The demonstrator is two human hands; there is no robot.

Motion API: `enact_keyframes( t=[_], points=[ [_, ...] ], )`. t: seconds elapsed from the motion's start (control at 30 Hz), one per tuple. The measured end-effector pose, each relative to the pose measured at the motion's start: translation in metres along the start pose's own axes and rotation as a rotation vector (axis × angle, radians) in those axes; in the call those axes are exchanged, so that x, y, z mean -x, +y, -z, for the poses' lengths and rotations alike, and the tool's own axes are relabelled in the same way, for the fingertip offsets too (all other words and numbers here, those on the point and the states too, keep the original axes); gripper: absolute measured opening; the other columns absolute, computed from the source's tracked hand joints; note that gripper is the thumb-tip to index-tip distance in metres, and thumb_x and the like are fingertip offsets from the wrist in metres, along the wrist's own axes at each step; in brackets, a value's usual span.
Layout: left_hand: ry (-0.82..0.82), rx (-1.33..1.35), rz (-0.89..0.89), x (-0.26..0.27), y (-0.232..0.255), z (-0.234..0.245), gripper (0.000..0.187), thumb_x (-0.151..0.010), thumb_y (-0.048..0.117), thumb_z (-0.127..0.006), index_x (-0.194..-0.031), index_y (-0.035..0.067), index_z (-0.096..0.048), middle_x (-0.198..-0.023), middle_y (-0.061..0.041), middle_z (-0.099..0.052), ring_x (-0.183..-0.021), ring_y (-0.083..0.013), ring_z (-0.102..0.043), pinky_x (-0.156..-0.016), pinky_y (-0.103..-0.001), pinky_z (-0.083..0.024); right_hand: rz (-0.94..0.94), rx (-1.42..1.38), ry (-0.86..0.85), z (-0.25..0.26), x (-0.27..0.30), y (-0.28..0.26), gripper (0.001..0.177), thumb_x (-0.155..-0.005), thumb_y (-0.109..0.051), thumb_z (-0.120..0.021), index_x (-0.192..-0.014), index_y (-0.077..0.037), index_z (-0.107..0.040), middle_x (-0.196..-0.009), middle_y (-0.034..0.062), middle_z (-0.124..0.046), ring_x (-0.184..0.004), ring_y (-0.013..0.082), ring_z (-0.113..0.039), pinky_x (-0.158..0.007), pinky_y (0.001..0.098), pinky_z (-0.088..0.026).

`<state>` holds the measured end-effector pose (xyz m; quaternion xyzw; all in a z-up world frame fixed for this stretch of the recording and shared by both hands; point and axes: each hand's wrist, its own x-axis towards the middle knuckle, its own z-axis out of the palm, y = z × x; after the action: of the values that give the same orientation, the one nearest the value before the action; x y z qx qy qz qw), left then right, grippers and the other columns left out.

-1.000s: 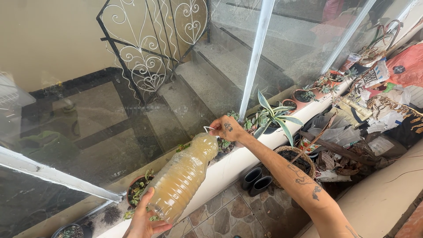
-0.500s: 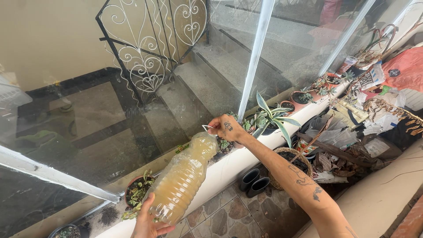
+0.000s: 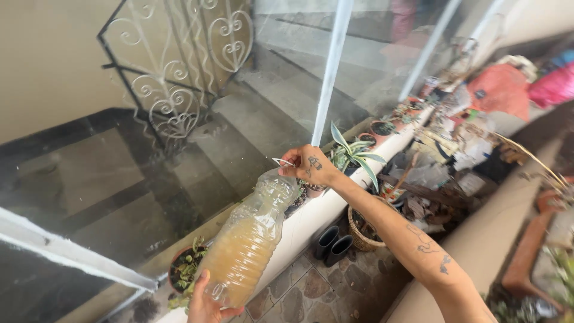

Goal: Watering various potted succulent plants on a balcony using a plastic bottle.

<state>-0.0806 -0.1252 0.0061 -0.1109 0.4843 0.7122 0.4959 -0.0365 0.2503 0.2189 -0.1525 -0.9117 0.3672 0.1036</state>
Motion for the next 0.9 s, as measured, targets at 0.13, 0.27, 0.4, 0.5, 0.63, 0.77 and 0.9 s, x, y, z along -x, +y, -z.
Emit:
enact_keyframes(
  t=[0.13,0.27,0.4,0.5,0.63,0.77,0.9],
  points=[
    [-0.133,-0.036,0.061,-0.019,0.007,0.020,0.074,-0.082,0.067,-0.050,-0.143,0.027,-0.048,-0.129,-0.007,-0.067,-0.105,-0.0340,-0.071,-0.061,-0.061,-0.065,-0.148,0.047,0.121,0.001,0.040,-0.022,0.039,-0.077,-0.033,-0.087,-0.099,-0.003,-0.075,-0.072,0.0037,-0.073,-0.064,0.0113,-0.068,-0.063,0.0301,-0.055],
    [-0.325,-0.113,0.110,-0.026,0.012,0.033,0.074,-0.082,0.062,-0.050,-0.145,0.022,-0.049,-0.131,-0.010,-0.068,-0.107,-0.0345,-0.072,-0.060,-0.060,-0.065,-0.266,0.058,0.284,-0.012,0.094,-0.032,0.046,-0.076,-0.037,-0.089,-0.104,-0.003,-0.074,-0.076,0.0066,-0.072,-0.068,0.0137,-0.067,-0.066,0.0309,-0.055],
    [-0.473,-0.165,0.222,-0.060,-0.003,0.053,0.077,-0.085,0.064,-0.050,-0.149,0.022,-0.042,-0.138,-0.015,-0.060,-0.113,-0.0431,-0.065,-0.071,-0.069,-0.062,-0.264,0.138,0.532,-0.026,0.166,-0.061,0.060,-0.073,-0.039,-0.090,-0.117,-0.004,-0.069,-0.092,0.0103,-0.070,-0.079,0.0206,-0.067,-0.074,0.0345,-0.056],
    [-0.945,-0.052,0.496,-0.117,-0.028,0.063,0.077,-0.087,0.066,-0.051,-0.150,0.027,-0.031,-0.151,-0.012,-0.045,-0.127,-0.0453,-0.053,-0.088,-0.077,-0.053,-0.312,0.254,0.684,-0.039,0.220,-0.074,0.065,-0.073,-0.037,-0.090,-0.124,-0.004,-0.066,-0.100,0.0113,-0.068,-0.090,0.0261,-0.066,-0.082,0.0387,-0.054],
    [-1.315,0.141,0.780,-0.137,-0.068,0.047,0.081,-0.093,0.066,-0.055,-0.156,0.027,-0.019,-0.159,-0.011,-0.028,-0.139,-0.0446,-0.039,-0.101,-0.082,-0.041,-0.377,0.355,0.844,-0.052,0.288,-0.081,0.063,-0.080,-0.033,-0.086,-0.130,-0.004,-0.061,-0.106,0.0119,-0.065,-0.108,0.0320,-0.060,-0.094,0.0434,-0.050],
    [-1.089,-0.087,0.755,-0.128,-0.099,0.034,0.086,-0.087,0.067,-0.059,-0.154,0.028,-0.022,-0.159,-0.014,-0.034,-0.136,-0.0525,-0.043,-0.088,-0.085,-0.047,-0.509,0.367,0.987,-0.071,0.348,-0.096,0.060,-0.083,-0.030,-0.083,-0.132,-0.004,-0.059,-0.112,0.0130,-0.063,-0.110,0.0332,-0.059,-0.095,0.0436,-0.050],
    [-1.303,0.080,0.847,-0.121,-0.134,0.015,0.087,-0.094,0.059,-0.059,-0.159,0.017,-0.018,-0.161,-0.024,-0.028,-0.138,-0.0586,-0.037,-0.089,-0.084,-0.046,-0.663,0.445,1.150,-0.100,0.395,-0.103,0.059,-0.085,-0.023,-0.080,-0.135,-0.004,-0.056,-0.119,0.0160,-0.061,-0.109,0.0365,-0.057,-0.094,0.0456,-0.049]
  ],
)
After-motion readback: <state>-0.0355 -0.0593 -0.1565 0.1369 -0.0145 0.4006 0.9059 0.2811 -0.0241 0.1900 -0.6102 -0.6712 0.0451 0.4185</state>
